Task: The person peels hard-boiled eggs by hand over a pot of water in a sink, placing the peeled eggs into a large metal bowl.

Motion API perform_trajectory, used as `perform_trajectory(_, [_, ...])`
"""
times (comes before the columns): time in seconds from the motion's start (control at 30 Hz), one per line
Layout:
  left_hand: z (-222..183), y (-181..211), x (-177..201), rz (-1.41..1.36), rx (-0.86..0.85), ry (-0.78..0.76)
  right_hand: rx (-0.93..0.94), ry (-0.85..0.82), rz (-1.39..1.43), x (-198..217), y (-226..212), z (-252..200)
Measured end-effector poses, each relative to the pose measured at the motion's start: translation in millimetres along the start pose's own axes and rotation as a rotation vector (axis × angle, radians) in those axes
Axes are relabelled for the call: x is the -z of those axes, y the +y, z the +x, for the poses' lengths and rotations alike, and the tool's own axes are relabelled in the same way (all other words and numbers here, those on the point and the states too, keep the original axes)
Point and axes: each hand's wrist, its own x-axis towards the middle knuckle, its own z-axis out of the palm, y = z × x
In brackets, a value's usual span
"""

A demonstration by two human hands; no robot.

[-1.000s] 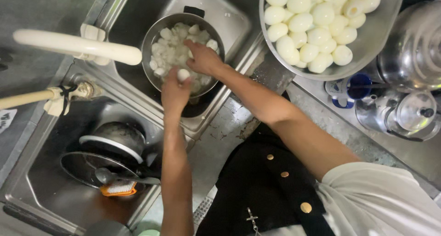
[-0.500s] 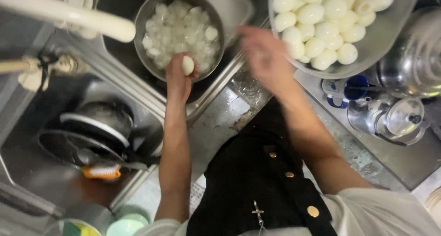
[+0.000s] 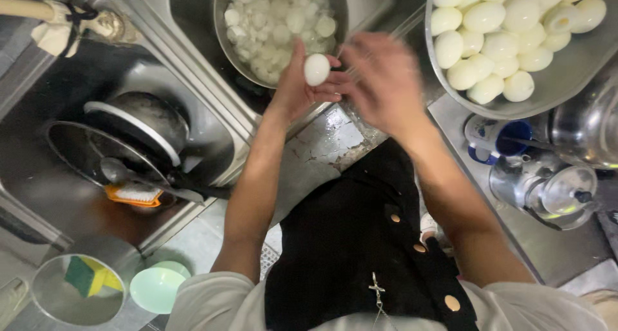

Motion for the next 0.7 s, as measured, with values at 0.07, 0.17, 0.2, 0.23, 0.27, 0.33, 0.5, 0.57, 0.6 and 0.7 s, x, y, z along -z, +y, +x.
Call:
perform_trajectory(0.07, [-4.5, -6.5, 10.3, 0.473, -0.215, 0.044, 0.012, -0.097, 0.132, -31.9, 0.1, 17.8])
perform_trajectory(0.17, [-14.4, -5.2, 39.6, 0.896, -0.509, 0.283, -0.057, -0.164, 0.205, -70.5, 4.8, 23.0])
perform_trajectory(0.2, [-17.2, 1.4, 53.4, 0.42, -0.38, 0.394, -0.082, -0.16, 0.17, -81.3, 7.9, 21.9])
perform_trajectory(0.23, [-24.9, 3.1, 65.3, -0.061, -0.234, 0.485, -0.114, -0.161, 0.137, -91.9, 9.1, 17.0])
perform_trajectory(0.27, [-36.1, 3.2, 75.2, -0.012, -0.292, 0.543, -0.119, -0.213, 0.1, -105.4, 9.0, 13.9])
perform_trajectory(0.33, [-51.8, 13.3, 88.0, 0.097, -0.418, 0.643, -0.122, -0.298, 0.013, -131.1, 11.4, 18.4])
perform_trajectory(0.5, [-82.8, 16.6, 42.2, 0.853, -0.476, 0.496, -0.552, -0.315, 0.68, -138.6, 19.4, 30.0])
perform_trajectory(0.57, [-84.4, 18.7, 9.2, 1.009, -0.439, 0.527, -0.712, -0.314, 0.888, -128.4, 10.2, 37.7])
perform_trajectory(0.6, [-85.1, 19.3, -3.0, 1.04, -0.425, 0.57, -0.704, -0.328, 0.867, -122.5, 2.6, 39.3])
perform_trajectory(0.7, [-82.5, 20.7, -18.5, 1.162, -0.555, 0.645, -0.529, -0.25, 0.738, -104.6, -17.5, 47.4])
